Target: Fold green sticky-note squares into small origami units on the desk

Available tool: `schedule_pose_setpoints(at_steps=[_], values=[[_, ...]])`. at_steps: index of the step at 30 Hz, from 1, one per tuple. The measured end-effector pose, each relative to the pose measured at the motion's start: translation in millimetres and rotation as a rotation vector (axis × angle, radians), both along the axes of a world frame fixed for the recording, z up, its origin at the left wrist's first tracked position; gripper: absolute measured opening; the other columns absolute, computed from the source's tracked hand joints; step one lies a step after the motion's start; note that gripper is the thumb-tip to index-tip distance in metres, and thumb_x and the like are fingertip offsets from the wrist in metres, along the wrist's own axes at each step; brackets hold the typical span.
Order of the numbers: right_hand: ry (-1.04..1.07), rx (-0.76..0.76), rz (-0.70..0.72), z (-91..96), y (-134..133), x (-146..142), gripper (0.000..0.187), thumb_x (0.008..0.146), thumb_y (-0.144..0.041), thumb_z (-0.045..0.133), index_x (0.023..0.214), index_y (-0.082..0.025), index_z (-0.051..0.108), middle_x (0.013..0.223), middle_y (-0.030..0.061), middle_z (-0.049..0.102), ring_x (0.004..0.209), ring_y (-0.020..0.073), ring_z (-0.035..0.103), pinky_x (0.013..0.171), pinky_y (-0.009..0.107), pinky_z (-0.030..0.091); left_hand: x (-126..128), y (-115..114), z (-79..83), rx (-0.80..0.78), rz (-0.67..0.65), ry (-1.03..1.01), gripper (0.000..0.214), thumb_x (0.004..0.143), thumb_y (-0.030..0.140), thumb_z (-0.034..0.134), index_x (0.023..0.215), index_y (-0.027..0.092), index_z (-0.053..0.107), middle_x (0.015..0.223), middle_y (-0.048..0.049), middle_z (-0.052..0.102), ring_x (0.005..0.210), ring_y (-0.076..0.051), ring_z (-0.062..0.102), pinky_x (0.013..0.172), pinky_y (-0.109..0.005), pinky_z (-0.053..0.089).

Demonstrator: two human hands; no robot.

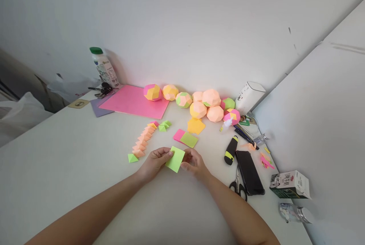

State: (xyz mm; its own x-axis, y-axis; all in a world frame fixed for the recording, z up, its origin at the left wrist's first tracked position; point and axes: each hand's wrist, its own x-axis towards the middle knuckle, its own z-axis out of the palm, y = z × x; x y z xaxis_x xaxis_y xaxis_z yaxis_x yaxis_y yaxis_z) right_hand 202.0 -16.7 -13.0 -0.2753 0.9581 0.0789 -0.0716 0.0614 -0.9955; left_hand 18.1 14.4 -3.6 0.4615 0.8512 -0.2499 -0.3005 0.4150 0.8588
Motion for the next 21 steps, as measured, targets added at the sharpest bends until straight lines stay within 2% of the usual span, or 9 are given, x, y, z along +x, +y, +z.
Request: schedule_pose_setpoints(at_steps=[3, 6, 11, 13, 16, 21], values=[[-0.122, 0.042, -0.002, 2.2, 0.3, -2.1, 0.021, 0.079, -0.037, 0.062, 0.090, -0.018, 0.061, 0.084, 0.0040, 0.056, 0.075, 0.0159, 0.055, 0.067, 0.029, 0.047, 0.2, -0.7, 0.4, 0.033, -0.020, 0.042, 0.035, 0.071, 0.048, 0.065, 0.079, 0.014, 0.063, 0.069, -0.0019, 0.065, 0.063, -0.014, 0.058, 0.060, -0.025, 0.045], [-0.143, 0.070, -0.056, 2.6, 1.2, -2.9, 0.017, 0.080, -0.035, 0.061, 0.079, -0.018, 0.065, 0.086, 0.0047, 0.056, 0.075, 0.0161, 0.056, 0.065, 0.029, 0.049, -0.2, -1.4, -1.6, 0.053, -0.042, 0.052, 0.033, 0.074, 0.048, 0.063, 0.078, 0.015, 0.061, 0.068, -0.0012, 0.063, 0.061, -0.013, 0.057, 0.059, -0.024, 0.045], [-0.075, -0.043, -0.099, 3.6, 2.0, -2.0, 0.022, 0.077, -0.038, 0.063, 0.069, -0.018, 0.060, 0.074, 0.0012, 0.053, 0.058, 0.0120, 0.053, 0.054, 0.026, 0.047, -0.8, -3.5, -5.3, 0.123, -0.103, 0.008, 0.028, 0.071, 0.041, 0.068, 0.083, 0.016, 0.059, 0.077, -0.0036, 0.066, 0.075, -0.018, 0.061, 0.073, -0.031, 0.048], [-0.052, -0.110, -0.096, 4.4, 1.2, -1.8, 0.024, 0.078, -0.039, 0.062, 0.069, -0.018, 0.057, 0.070, -0.0001, 0.052, 0.057, 0.0116, 0.052, 0.054, 0.026, 0.047, -0.5, -4.5, -5.3, 0.151, -0.114, 0.038, 0.028, 0.071, 0.041, 0.068, 0.079, 0.016, 0.059, 0.079, -0.0040, 0.064, 0.076, -0.017, 0.060, 0.073, -0.030, 0.047], [-0.052, -0.161, -0.080, 4.2, -0.9, -2.4, 0.026, 0.079, -0.040, 0.060, 0.070, -0.018, 0.052, 0.064, -0.0019, 0.049, 0.056, 0.0112, 0.049, 0.053, 0.024, 0.046, 0.2, -5.9, -4.7, 0.176, -0.110, 0.121, 0.030, 0.073, 0.043, 0.065, 0.070, 0.016, 0.053, 0.071, -0.0009, 0.057, 0.066, -0.013, 0.054, 0.062, -0.025, 0.044], [-0.083, -0.137, -0.081, 2.2, -2.8, -3.9, 0.031, 0.081, -0.041, 0.058, 0.065, -0.019, 0.045, 0.057, -0.0047, 0.041, 0.051, 0.0094, 0.042, 0.048, 0.022, 0.041, 0.3, -7.0, -5.5, 0.259, -0.110, 0.223, 0.040, 0.075, 0.047, 0.060, 0.059, 0.018, 0.037, 0.057, 0.0059, 0.036, 0.051, -0.007, 0.034, 0.046, -0.019, 0.027]])
